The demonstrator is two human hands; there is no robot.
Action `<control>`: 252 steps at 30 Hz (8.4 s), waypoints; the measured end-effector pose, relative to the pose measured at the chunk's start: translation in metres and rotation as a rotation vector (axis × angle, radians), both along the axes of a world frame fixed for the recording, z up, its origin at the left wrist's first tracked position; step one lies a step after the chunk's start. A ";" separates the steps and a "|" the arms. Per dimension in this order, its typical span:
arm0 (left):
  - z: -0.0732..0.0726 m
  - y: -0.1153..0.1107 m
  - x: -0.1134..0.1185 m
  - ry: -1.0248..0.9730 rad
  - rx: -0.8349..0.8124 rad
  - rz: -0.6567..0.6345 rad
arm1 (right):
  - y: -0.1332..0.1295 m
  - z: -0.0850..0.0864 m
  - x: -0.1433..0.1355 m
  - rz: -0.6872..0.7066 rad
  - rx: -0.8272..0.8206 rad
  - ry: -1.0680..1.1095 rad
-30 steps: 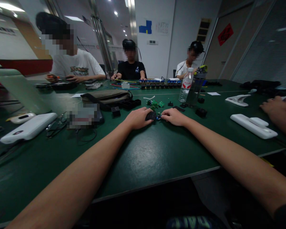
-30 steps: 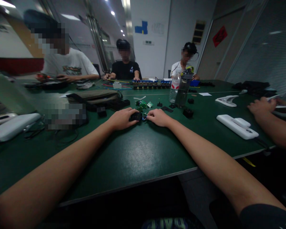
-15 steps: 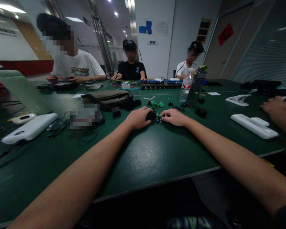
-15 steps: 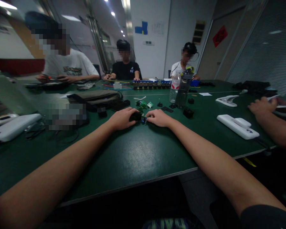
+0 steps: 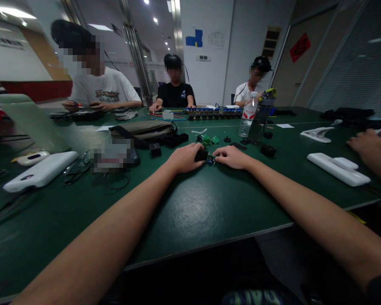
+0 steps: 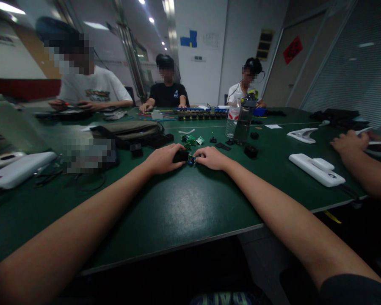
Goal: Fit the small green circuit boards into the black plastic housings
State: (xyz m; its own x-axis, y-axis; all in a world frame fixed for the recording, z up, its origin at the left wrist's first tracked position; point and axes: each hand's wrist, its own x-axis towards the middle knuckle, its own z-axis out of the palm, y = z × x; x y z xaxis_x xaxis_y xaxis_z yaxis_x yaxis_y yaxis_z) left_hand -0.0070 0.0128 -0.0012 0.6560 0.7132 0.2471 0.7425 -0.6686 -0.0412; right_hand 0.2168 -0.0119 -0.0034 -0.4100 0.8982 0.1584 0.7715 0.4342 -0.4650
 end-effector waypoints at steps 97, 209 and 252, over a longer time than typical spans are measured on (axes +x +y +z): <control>0.005 0.005 -0.007 0.043 0.083 -0.039 | -0.002 0.000 -0.002 -0.118 0.025 -0.032; 0.004 0.003 -0.008 -0.052 -0.020 -0.049 | 0.000 -0.002 -0.001 -0.055 0.064 0.022; 0.004 0.004 -0.007 -0.049 -0.025 -0.052 | 0.003 -0.005 0.001 -0.003 0.044 -0.005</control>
